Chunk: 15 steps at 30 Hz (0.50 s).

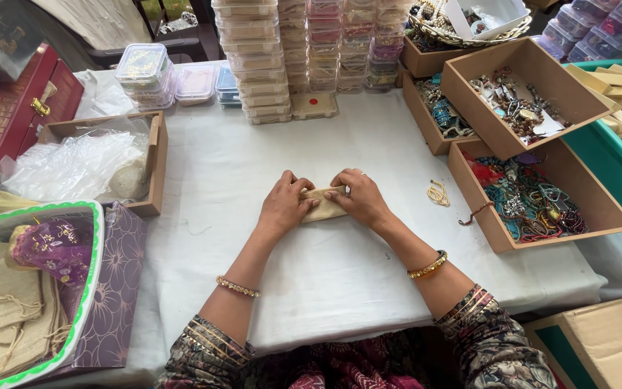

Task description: The person picks up a red tassel necklace from a box, places it into a small plastic bag, and then puts the bag into a beige cloth pouch. They then place the pouch into a small plastic container and stack it. The person repeats the process with a gold-colored necklace, placing it into a plastic bag and then into a cloth pouch.

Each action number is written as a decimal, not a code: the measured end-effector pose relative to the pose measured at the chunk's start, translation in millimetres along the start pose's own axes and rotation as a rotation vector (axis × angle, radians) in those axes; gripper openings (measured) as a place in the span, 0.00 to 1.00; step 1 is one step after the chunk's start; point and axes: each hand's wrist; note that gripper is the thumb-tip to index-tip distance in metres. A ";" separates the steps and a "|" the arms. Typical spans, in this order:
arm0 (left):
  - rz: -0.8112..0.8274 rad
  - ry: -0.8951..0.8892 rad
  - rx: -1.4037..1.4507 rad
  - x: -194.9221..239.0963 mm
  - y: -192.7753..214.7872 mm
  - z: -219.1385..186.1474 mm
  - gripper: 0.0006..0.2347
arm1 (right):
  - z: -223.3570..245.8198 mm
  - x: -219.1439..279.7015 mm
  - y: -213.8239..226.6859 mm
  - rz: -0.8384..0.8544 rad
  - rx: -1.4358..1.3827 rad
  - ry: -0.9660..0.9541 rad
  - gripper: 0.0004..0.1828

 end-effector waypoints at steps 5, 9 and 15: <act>0.017 -0.014 -0.019 -0.4 0.5 -0.1 0.13 | 0.6 -0.3 -2.3 -0.145 -0.053 0.210 0.13; 0.037 -0.005 0.006 -3.0 -3.8 4.7 0.11 | 5.0 -1.3 -1.5 -0.011 -0.006 0.020 0.13; -0.001 -0.014 0.041 -2.1 -5.4 3.4 0.10 | 9.3 -2.0 -0.6 0.120 -0.038 -0.138 0.16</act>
Point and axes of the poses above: each hand's wrist, its own x-axis away from the middle knuckle, its own y-axis out of the back of the hand, z = x × y, and after that the axes turned 3 degrees about z, right-handed
